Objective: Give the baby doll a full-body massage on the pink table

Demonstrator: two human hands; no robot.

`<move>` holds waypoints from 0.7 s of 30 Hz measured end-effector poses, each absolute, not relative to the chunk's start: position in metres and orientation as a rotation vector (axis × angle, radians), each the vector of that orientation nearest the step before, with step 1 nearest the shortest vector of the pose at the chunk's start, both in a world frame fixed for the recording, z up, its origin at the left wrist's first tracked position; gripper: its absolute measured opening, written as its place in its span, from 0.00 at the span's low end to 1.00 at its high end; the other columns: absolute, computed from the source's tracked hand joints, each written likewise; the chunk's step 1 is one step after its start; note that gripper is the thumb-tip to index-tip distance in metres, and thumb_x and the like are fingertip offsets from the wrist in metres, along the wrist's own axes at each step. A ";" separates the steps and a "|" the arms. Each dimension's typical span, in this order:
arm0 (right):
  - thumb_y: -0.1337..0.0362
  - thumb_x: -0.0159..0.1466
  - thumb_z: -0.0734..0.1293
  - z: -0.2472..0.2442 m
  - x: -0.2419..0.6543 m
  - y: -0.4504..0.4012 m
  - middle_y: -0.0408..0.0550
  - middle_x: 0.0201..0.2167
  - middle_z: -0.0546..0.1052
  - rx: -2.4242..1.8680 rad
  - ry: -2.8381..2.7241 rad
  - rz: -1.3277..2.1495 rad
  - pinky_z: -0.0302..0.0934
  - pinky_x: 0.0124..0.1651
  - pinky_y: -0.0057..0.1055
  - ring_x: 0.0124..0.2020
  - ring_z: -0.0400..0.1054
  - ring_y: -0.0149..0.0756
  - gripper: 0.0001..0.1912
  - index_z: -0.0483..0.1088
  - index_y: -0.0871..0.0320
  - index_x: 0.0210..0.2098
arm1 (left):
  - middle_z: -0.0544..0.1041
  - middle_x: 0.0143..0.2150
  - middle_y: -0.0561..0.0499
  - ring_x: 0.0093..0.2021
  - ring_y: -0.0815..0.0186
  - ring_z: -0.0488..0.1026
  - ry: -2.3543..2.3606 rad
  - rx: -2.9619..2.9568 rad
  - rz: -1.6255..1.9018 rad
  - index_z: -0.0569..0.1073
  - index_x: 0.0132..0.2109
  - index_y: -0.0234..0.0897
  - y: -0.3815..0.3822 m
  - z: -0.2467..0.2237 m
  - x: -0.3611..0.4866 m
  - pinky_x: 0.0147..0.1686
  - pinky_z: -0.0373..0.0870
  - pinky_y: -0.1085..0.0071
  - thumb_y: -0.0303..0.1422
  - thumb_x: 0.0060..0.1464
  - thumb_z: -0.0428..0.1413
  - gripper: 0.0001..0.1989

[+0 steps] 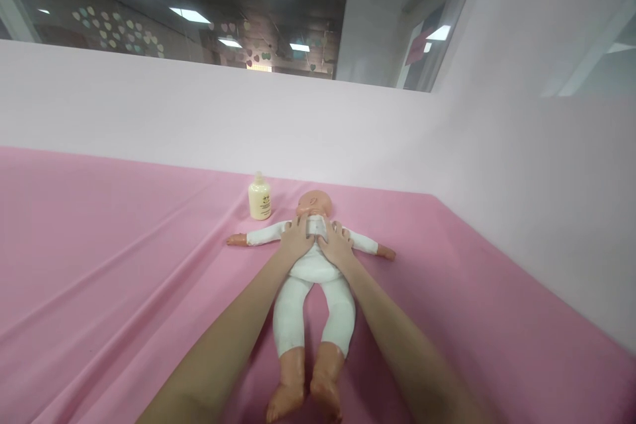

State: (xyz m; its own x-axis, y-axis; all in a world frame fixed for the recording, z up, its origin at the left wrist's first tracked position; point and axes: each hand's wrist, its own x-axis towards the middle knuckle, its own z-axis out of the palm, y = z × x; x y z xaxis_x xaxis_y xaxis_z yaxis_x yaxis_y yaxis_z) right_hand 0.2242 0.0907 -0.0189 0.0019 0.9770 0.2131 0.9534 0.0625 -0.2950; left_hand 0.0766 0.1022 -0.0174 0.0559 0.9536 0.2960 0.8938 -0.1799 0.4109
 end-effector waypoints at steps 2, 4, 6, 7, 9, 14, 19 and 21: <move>0.49 0.68 0.56 -0.018 0.225 0.091 0.52 0.67 0.55 -1.923 -2.032 0.082 0.52 0.57 0.50 0.60 0.55 0.53 0.32 0.45 0.39 0.70 | 0.64 0.62 0.43 0.56 0.49 0.64 1.913 2.242 0.738 0.57 0.68 0.49 0.101 -0.016 0.076 0.51 0.65 0.57 0.39 0.58 0.52 0.31; 0.49 0.68 0.56 -0.018 0.226 0.091 0.52 0.67 0.55 -1.914 -2.046 0.091 0.52 0.58 0.50 0.61 0.55 0.53 0.31 0.47 0.39 0.69 | 0.65 0.61 0.43 0.55 0.50 0.65 1.906 2.274 0.709 0.59 0.67 0.51 0.099 -0.016 0.076 0.51 0.65 0.57 0.39 0.59 0.51 0.29; 0.49 0.68 0.56 -0.019 0.226 0.091 0.52 0.67 0.57 -1.902 -2.031 0.107 0.52 0.58 0.50 0.61 0.55 0.53 0.31 0.49 0.40 0.69 | 0.65 0.61 0.43 0.55 0.50 0.65 1.926 2.271 0.710 0.60 0.67 0.50 0.099 -0.017 0.077 0.50 0.65 0.56 0.40 0.59 0.50 0.29; 0.49 0.68 0.56 -0.020 0.226 0.092 0.52 0.66 0.57 -1.897 -2.018 0.118 0.52 0.58 0.50 0.61 0.55 0.53 0.30 0.50 0.42 0.68 | 0.65 0.61 0.42 0.55 0.49 0.65 1.951 2.257 0.713 0.61 0.67 0.49 0.100 -0.017 0.078 0.51 0.65 0.55 0.41 0.59 0.50 0.29; 0.48 0.68 0.56 -0.021 0.226 0.093 0.53 0.65 0.59 -1.896 -1.985 0.139 0.53 0.57 0.50 0.60 0.55 0.53 0.30 0.52 0.45 0.67 | 0.67 0.60 0.40 0.56 0.47 0.65 2.025 2.198 0.726 0.63 0.65 0.43 0.101 -0.019 0.079 0.52 0.64 0.54 0.43 0.58 0.50 0.28; 0.47 0.68 0.56 -0.025 0.231 0.097 0.59 0.61 0.64 -1.895 -1.939 0.151 0.55 0.56 0.43 0.58 0.58 0.53 0.32 0.55 0.56 0.66 | 0.72 0.56 0.33 0.55 0.42 0.69 2.193 1.941 0.689 0.67 0.57 0.30 0.105 -0.020 0.070 0.52 0.64 0.55 0.54 0.59 0.46 0.32; 0.53 0.70 0.54 -0.023 0.233 0.096 0.64 0.54 0.68 -1.891 -1.938 0.081 0.55 0.52 0.39 0.53 0.62 0.52 0.26 0.63 0.64 0.59 | 0.78 0.46 0.30 0.50 0.45 0.74 2.154 1.909 0.601 0.74 0.44 0.27 0.108 -0.019 0.054 0.48 0.66 0.58 0.52 0.63 0.36 0.34; 0.56 0.71 0.52 -0.022 0.231 0.093 0.66 0.50 0.69 -1.913 -1.916 0.064 0.56 0.50 0.41 0.49 0.63 0.53 0.24 0.67 0.67 0.53 | 0.79 0.43 0.29 0.48 0.45 0.76 2.130 1.943 0.595 0.76 0.39 0.27 0.107 -0.019 0.050 0.48 0.66 0.58 0.50 0.64 0.35 0.34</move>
